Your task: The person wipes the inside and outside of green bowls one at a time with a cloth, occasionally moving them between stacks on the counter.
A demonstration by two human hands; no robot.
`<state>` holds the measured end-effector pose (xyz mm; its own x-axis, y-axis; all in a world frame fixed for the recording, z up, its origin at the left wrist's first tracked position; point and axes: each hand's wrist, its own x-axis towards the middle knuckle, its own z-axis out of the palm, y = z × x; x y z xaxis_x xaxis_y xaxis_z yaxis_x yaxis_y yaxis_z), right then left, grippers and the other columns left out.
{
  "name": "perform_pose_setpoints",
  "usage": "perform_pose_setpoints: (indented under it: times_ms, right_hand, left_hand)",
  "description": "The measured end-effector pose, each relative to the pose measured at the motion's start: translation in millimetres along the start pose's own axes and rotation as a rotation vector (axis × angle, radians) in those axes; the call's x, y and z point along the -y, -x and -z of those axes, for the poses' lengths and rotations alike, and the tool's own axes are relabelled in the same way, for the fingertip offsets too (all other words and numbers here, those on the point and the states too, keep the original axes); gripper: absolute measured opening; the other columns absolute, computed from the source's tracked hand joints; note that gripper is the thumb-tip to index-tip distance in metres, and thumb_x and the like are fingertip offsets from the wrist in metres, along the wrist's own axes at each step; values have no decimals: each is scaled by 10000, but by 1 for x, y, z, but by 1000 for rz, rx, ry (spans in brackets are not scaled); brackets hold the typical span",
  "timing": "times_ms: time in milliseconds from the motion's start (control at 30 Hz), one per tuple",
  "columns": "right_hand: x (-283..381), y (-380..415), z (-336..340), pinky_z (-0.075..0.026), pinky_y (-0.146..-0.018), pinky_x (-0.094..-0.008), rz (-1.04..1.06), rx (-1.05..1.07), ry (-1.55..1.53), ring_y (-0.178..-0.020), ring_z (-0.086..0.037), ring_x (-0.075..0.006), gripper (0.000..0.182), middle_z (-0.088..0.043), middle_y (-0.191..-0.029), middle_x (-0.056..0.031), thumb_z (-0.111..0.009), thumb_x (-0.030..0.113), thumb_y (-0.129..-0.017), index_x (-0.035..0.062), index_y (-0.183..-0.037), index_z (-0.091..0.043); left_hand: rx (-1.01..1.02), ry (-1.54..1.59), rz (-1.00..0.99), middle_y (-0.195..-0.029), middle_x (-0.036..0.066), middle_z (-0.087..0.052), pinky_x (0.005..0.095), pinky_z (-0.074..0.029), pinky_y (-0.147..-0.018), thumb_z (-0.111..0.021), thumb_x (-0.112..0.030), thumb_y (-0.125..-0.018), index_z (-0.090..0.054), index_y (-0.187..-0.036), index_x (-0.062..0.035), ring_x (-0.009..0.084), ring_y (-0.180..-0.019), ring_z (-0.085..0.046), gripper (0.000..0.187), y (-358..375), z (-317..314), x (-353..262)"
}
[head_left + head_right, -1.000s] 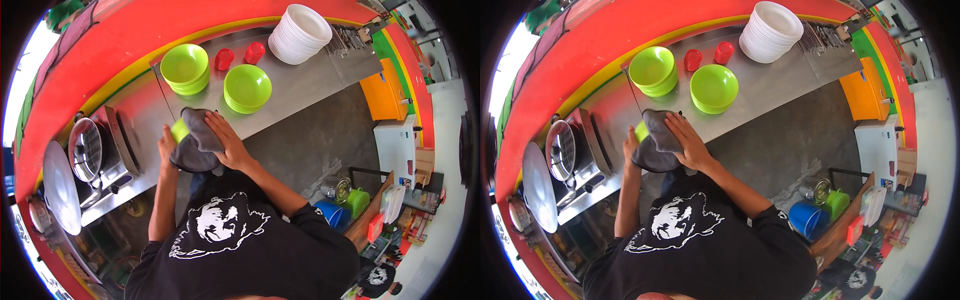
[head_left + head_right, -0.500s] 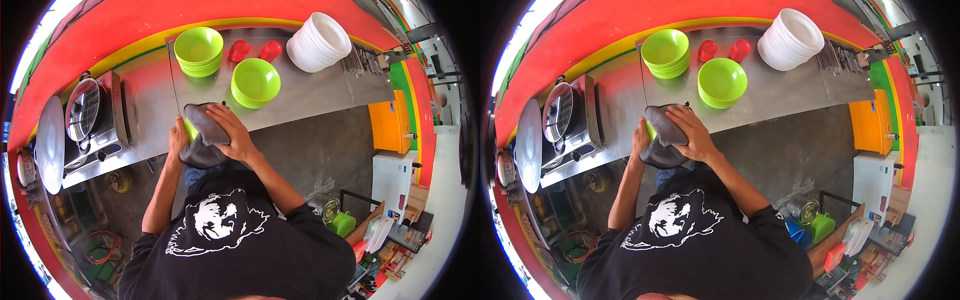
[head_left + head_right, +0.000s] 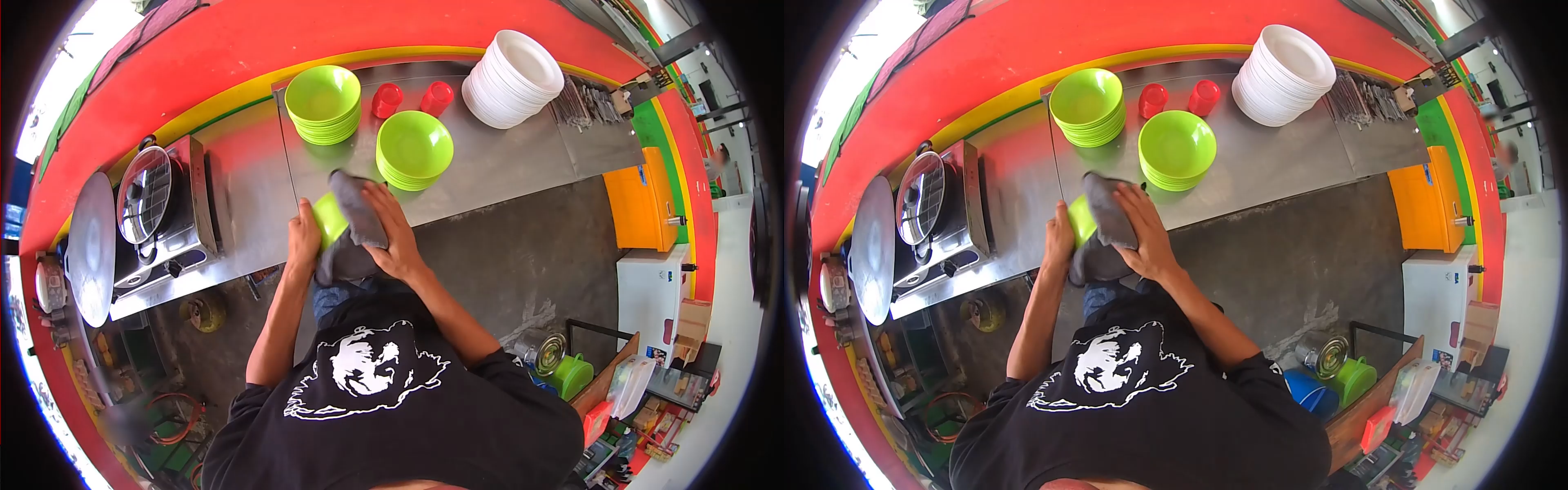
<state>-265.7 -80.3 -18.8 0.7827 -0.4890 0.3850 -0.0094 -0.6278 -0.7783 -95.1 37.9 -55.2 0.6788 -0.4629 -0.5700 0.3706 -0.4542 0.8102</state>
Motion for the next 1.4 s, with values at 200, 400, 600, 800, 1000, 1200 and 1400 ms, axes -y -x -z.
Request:
perform_pose_setpoints:
  times_ms: [200, 400, 600, 800, 1000, 1200, 1400]
  right_hand:
    - [3, -12, 24, -244, -1191, -475, 101, 158, 101, -1449, -293, -399, 836, -372, -1550, -153, -749, 192, -736, 46, -1482, -400]
    - [3, 15, -10, -188, -1211, -477, -62, -187, 36, -1476, -209, -425, 874, -248, -1590, -211, -714, 160, -786, 6, -1526, -275]
    - [-3, 6, 20, -218, -1205, -478, -16, -68, 47, -1453, -270, -416, 820, -336, -1558, -177, -726, 182, -780, 29, -1495, -355]
    - [1, -6, 41, -240, -1198, -475, 70, 136, 54, -1426, -325, -413, 733, -423, -1516, -148, -706, 184, -775, 53, -1450, -451]
    - [-5, 13, 10, -199, -1205, -475, -31, -238, -6, -1460, -257, -417, 749, -333, -1563, -185, -649, 205, -848, 26, -1507, -341]
    - [-12, 29, -15, -141, -1214, -476, -140, -370, -90, -1492, -177, -413, 768, -218, -1604, -217, -604, 153, -898, 3, -1546, -222]
    - [-28, 28, -7, -233, -1178, -369, -303, -393, -350, -1437, -307, -269, 674, -330, -1542, -179, -573, 143, -958, 21, -1537, -251]
  left_hand:
    - [83, 220, -76, -1007, 159, -687, 364, -557, -753, -413, -467, -1037, -622, -1119, 92, 206, -870, -671, 602, 1, -21, -5]
    - [-99, 579, 19, -1046, 181, -685, 394, -554, -785, -425, -485, -1014, -604, -1149, 101, 273, -895, -691, 628, 2, -26, -12]
    - [30, 393, 51, -1077, 174, -673, 399, -562, -827, -363, -456, -1042, -582, -1200, 76, 269, -948, -684, 596, 8, -32, -14]
    - [115, 195, -156, -829, 78, -651, 325, -484, -615, -411, -527, -1031, -658, -973, 89, 128, -696, -567, 666, 2, -40, -7]
    - [-75, 411, -8, -908, 133, -684, 360, -536, -718, -426, -495, -1014, -645, -1028, 91, 221, -810, -663, 625, 6, -40, -27]
    - [-109, 695, 61, -1160, 191, -652, 430, -561, -855, -380, -482, -1026, -517, -1286, 68, 314, -991, -680, 624, 9, -56, -17]
    - [-68, 600, 72, -1262, 186, -608, 406, -505, -957, -338, -606, -1013, -498, -1331, 55, 295, -1133, -618, 750, 40, -66, -29]
